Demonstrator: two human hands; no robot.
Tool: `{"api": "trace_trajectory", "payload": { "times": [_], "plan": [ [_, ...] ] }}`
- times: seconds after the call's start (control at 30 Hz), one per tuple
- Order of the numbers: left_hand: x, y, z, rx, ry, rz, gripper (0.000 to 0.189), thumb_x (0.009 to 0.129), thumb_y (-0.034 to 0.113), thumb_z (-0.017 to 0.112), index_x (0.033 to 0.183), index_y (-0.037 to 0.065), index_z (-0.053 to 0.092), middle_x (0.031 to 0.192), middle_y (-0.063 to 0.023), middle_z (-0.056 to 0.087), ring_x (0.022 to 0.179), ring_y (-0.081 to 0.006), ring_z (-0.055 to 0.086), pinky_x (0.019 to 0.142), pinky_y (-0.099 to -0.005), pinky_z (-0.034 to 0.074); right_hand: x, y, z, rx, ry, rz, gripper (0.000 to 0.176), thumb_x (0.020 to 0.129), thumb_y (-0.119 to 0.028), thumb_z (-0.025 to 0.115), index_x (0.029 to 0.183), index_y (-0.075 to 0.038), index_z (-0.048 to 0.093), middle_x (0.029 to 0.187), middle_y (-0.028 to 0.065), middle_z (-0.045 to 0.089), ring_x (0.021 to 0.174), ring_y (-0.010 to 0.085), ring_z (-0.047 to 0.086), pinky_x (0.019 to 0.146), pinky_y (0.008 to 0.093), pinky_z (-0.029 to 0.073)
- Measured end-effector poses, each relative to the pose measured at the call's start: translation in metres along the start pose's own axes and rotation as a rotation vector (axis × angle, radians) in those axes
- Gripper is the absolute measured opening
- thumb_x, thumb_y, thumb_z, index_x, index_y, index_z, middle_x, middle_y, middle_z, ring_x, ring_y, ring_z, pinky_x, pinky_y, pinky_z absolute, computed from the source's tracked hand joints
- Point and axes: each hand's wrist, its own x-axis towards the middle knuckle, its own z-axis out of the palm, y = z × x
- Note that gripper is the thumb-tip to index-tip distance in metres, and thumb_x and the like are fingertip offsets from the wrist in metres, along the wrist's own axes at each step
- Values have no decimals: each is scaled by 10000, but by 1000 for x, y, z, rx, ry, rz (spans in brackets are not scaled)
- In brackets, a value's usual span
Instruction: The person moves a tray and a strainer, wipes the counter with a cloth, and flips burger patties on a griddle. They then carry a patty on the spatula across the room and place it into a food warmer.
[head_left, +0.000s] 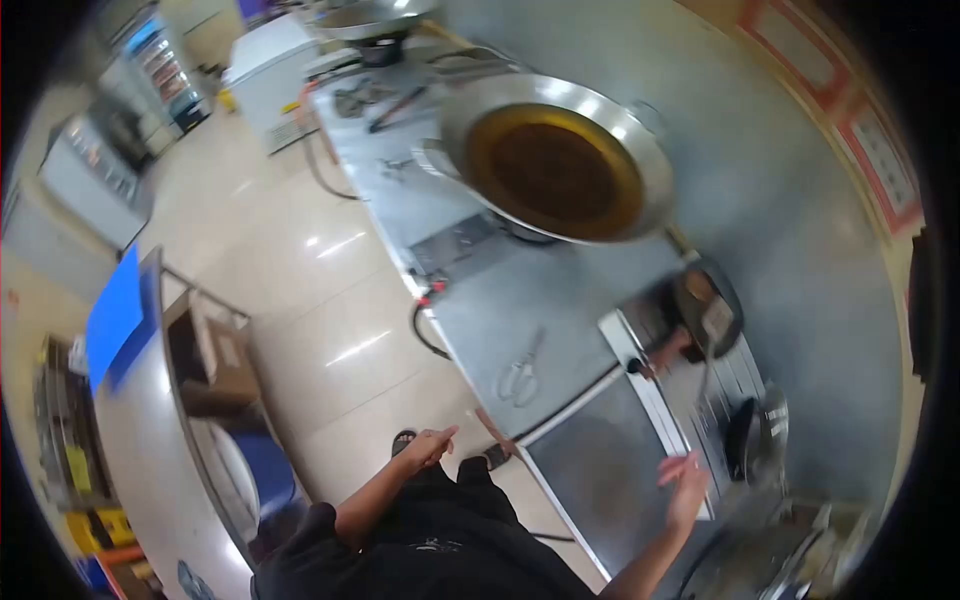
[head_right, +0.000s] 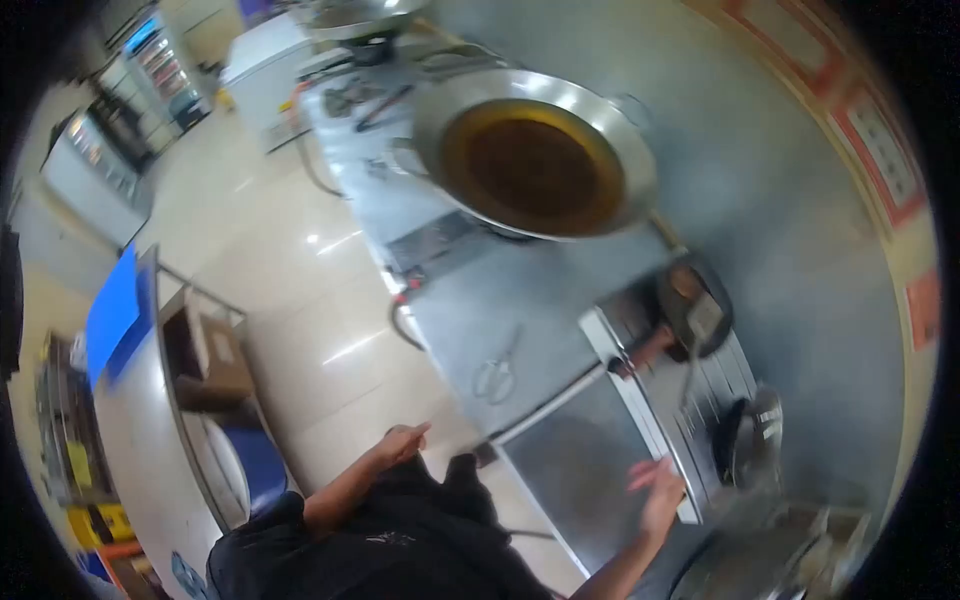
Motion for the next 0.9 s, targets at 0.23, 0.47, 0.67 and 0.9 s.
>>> {"api": "trace_trajectory", "payload": {
  "times": [0.23, 0.47, 0.67, 0.9],
  "plan": [
    [-40, -35, -145, -227, 306, 274, 206, 883, 160, 575, 1078, 95, 585, 843, 4, 539, 689, -101, 526, 638, -244, 455, -98, 20, 244, -245, -834, 129, 278, 907, -211, 555, 1123, -51, 625, 871, 127, 676, 761, 189, 637, 720, 316, 495],
    [-165, -39, -319, -436, 482, 547, 260, 892, 142, 587, 1140, 68, 564, 855, -34, 567, 607, -88, 504, 546, -192, 419, -136, -116, 467, -324, -1104, -228, 294, 888, -170, 569, 1161, -66, 599, 876, 93, 649, 731, 152, 598, 681, 282, 482],
    [-261, -35, -425, -816, 736, 616, 170, 919, 249, 573, 994, 96, 581, 549, 65, 416, 368, -23, 309, 310, -183, 212, -123, -173, 613, -242, -1154, -406, 288, 884, -153, 563, 1148, -43, 599, 845, 92, 644, 683, 133, 597, 655, 266, 484],
    [-205, 5, -493, -909, 749, 645, 167, 927, 248, 539, 975, 92, 570, 566, 47, 380, 462, -62, 354, 416, -211, 295, -60, -207, 743, -34, -1142, -238, 249, 907, -157, 543, 1117, -42, 612, 827, 50, 642, 703, 106, 592, 658, 255, 487]
  ]
}}
